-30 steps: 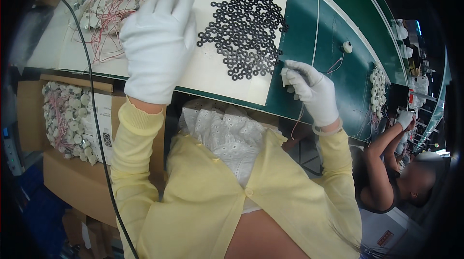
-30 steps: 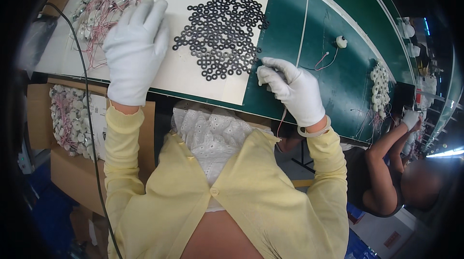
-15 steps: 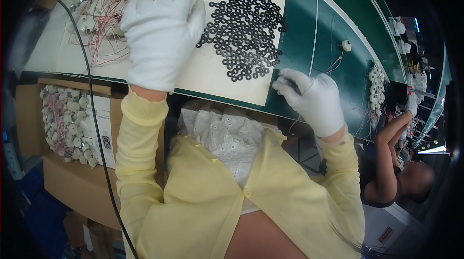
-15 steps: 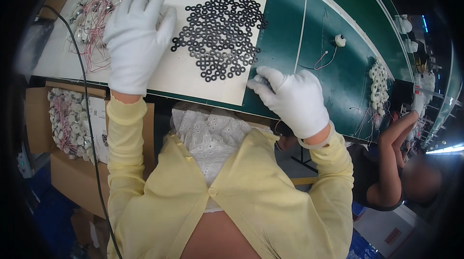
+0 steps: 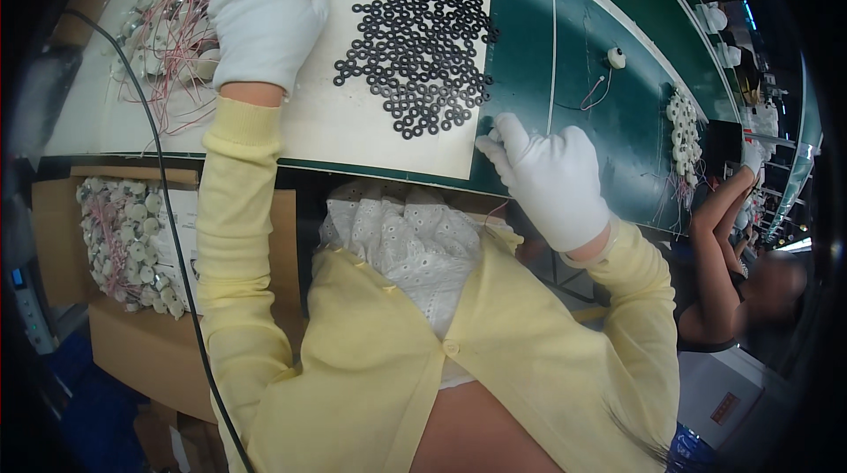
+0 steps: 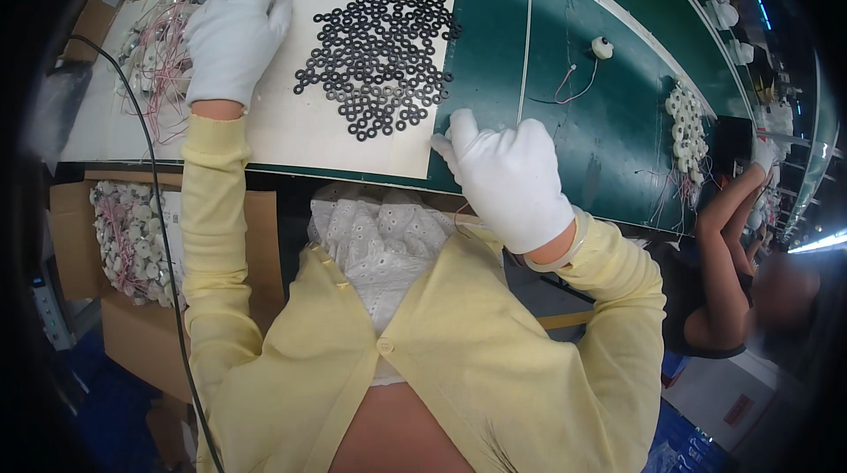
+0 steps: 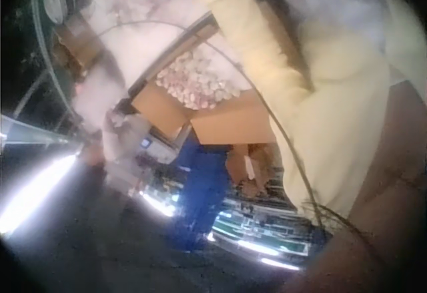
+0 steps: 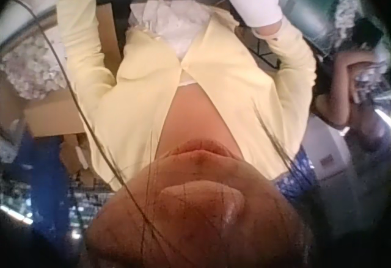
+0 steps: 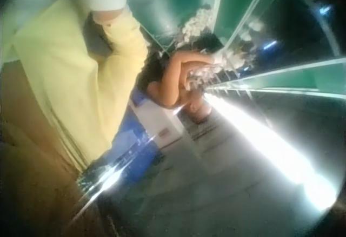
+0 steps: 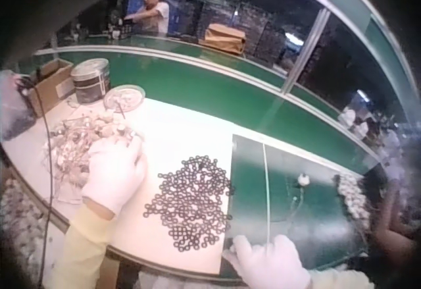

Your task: The person sits at a factory assembly station and repeatedly picks up small black circular components from a pile on a white sheet. They insert these components into white plastic housings with attached wires, then place the assembled units onto a green work surface. The person also occasionally gathers and spreads the pile of black components to access them.

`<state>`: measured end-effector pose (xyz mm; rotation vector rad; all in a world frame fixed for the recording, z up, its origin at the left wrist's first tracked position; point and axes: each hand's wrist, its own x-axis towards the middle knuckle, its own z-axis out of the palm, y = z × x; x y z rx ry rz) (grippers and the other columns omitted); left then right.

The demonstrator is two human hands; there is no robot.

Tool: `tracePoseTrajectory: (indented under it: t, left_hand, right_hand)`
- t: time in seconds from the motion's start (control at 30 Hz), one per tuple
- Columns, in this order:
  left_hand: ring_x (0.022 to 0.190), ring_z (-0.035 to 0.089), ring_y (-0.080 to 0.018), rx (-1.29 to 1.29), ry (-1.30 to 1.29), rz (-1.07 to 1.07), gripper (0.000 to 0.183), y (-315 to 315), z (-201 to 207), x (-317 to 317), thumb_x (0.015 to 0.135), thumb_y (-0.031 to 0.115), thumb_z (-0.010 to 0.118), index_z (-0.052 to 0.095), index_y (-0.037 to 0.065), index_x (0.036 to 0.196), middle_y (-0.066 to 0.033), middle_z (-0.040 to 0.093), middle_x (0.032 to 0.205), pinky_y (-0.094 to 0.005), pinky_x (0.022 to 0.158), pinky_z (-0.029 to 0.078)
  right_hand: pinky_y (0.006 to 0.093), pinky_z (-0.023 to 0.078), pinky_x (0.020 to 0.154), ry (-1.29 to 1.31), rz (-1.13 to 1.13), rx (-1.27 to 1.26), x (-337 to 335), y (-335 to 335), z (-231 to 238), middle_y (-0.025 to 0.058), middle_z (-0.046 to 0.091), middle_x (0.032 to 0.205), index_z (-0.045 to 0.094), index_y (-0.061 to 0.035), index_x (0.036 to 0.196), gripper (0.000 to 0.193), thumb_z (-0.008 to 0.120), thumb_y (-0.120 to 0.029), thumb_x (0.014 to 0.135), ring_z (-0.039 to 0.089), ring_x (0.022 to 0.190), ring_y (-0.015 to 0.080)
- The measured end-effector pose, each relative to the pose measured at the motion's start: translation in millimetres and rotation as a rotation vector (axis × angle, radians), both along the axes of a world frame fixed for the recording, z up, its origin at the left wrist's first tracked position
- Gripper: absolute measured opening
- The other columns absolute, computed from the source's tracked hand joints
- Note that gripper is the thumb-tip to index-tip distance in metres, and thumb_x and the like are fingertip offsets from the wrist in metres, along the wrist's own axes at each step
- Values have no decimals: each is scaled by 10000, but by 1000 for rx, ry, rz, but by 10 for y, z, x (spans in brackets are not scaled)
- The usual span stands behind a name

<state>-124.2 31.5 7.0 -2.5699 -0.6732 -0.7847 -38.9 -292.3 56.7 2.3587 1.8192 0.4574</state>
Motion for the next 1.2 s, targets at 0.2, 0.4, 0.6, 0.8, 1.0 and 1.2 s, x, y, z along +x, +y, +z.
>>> tracePoseTrajectory:
  t: [0.2, 0.4, 0.6, 0.8, 1.0, 1.2]
  left_hand:
    - [839, 692, -286, -31, -80, -68, 247, -45, -6, -87, 904, 305, 658, 715, 156, 1093, -37, 718, 896, -427, 726, 532]
    - [934, 670, -286, -31, -117, -128, 323, -126, 108, -294, 888, 281, 688, 714, 110, 1160, -51, 730, 980, -412, 804, 533]
    - [974, 662, -299, -89, -47, -85, 350, -239, 310, -486, 892, 270, 697, 718, 97, 1196, -83, 733, 1028, -415, 865, 524]
    - [1021, 661, -304, -112, 50, -136, 366, -273, 401, -519, 886, 298, 713, 722, 109, 1199, -111, 727, 1006, -432, 887, 515]
    - [1115, 652, -319, -107, 59, -141, 393, -305, 324, -507, 897, 280, 714, 704, 112, 1252, -139, 734, 1083, -440, 944, 507]
    - [1127, 649, -330, -135, 4, -147, 387, -340, 312, -496, 885, 262, 727, 706, 120, 1245, -132, 738, 1078, -452, 967, 497]
  right_hand:
    - [383, 500, 569, 385, -208, 253, 327, -134, -162, 70, 657, 709, 695, -135, 1089, 211, 694, -284, 940, 661, 605, 271]
    - [401, 500, 623, 118, -312, 205, 534, -429, -178, 86, 687, 775, 718, -151, 1119, 217, 699, -175, 905, 683, 692, 281]
    - [416, 475, 583, 178, -354, 241, 431, -483, 83, 88, 659, 724, 725, -158, 1074, 200, 735, -186, 876, 647, 630, 289]
    - [406, 427, 556, 67, -134, 359, 309, -119, -31, 31, 592, 661, 710, -196, 969, 137, 770, -223, 849, 603, 590, 259]
    - [400, 451, 566, -17, -168, 401, 883, -10, -163, 27, 621, 676, 709, -205, 932, 82, 745, -225, 862, 632, 615, 250]
    - [408, 534, 647, -28, -481, 353, 1287, -350, -35, 79, 709, 751, 768, -181, 1024, 173, 671, -298, 942, 706, 721, 281]
